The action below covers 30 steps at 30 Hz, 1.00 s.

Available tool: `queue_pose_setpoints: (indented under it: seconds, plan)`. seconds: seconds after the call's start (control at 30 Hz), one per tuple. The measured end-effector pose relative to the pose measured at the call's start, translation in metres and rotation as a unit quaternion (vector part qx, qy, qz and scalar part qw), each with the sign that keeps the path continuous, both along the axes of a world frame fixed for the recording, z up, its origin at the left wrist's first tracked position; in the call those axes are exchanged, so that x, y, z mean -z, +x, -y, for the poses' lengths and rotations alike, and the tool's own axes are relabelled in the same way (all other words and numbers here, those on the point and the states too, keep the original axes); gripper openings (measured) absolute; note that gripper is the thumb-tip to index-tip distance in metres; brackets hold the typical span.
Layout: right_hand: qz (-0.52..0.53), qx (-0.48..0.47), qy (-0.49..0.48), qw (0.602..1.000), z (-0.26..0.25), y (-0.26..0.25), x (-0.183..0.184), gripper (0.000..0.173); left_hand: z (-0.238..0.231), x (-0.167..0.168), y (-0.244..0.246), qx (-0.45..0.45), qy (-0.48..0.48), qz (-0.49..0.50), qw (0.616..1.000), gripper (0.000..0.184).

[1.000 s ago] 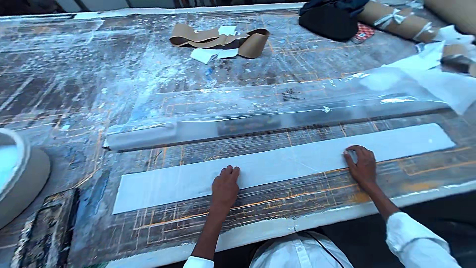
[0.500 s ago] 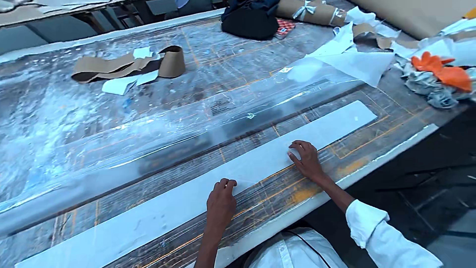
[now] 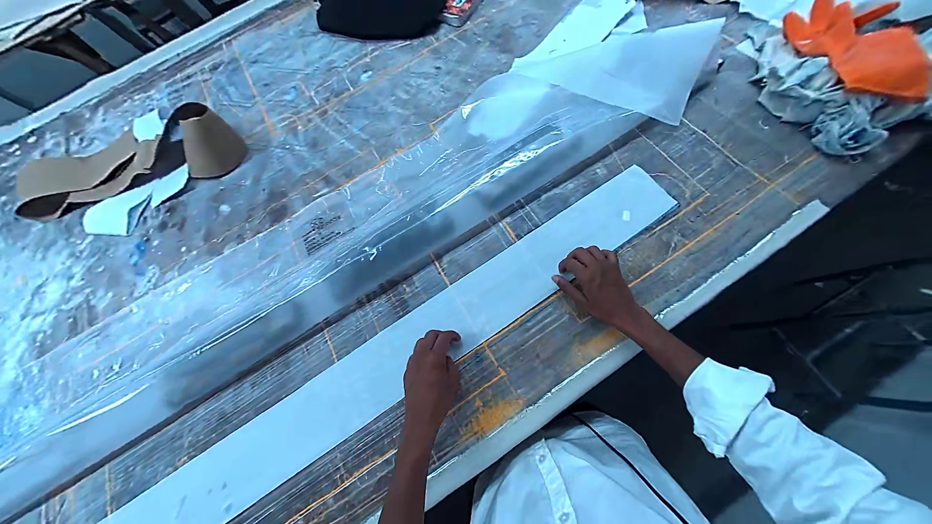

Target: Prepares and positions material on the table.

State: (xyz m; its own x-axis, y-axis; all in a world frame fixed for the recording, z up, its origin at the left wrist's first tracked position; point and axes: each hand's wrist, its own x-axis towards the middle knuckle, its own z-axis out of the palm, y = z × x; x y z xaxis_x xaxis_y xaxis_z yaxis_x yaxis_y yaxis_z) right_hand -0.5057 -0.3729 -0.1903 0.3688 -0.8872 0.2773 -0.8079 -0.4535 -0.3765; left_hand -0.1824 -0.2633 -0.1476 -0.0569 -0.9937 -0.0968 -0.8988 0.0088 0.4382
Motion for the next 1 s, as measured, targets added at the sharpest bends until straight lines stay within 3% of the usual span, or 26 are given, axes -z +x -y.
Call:
queue_pose_setpoints:
  seconds: [0.07,0.27,0.4,0.5,0.67,0.77,0.9,1.0]
  plan:
    - [0.002,-0.001,0.028,1.000,0.005,-0.006,-0.004,0.035,0.008,-0.002,-0.014,0.015,0.022,0.009,1.000,0.020]
    - [0.008,0.039,0.021,0.999,0.022,-0.034,-0.007,0.031,0.032,0.004,-0.051,0.033,-0.020,-0.006,0.999,0.030]
    - [-0.019,0.086,0.019,0.996,0.040,-0.075,-0.017,0.023,0.056,0.011,-0.084,0.071,-0.035,-0.010,0.997,0.035]
    - [-0.040,0.096,0.029,0.994,0.057,-0.113,-0.026,0.027,0.073,0.010,-0.112,0.094,-0.028,-0.018,0.995,0.034]
    - [-0.073,0.060,0.045,0.994,0.085,-0.164,-0.035,0.034,0.109,0.003,-0.166,0.112,-0.035,-0.030,0.993,0.035]
    - [-0.093,0.000,0.074,0.993,0.096,-0.189,-0.032,0.028,0.127,0.000,-0.208,0.106,-0.026,-0.030,0.994,0.036]
    - [-0.054,-0.058,0.071,0.994,0.100,-0.207,-0.030,0.023,0.141,-0.006,-0.250,0.124,0.028,-0.033,0.991,0.025]
    - [-0.032,-0.073,0.053,0.995,0.108,-0.214,-0.023,0.025,0.149,-0.002,-0.274,0.108,-0.001,-0.028,0.994,0.031]
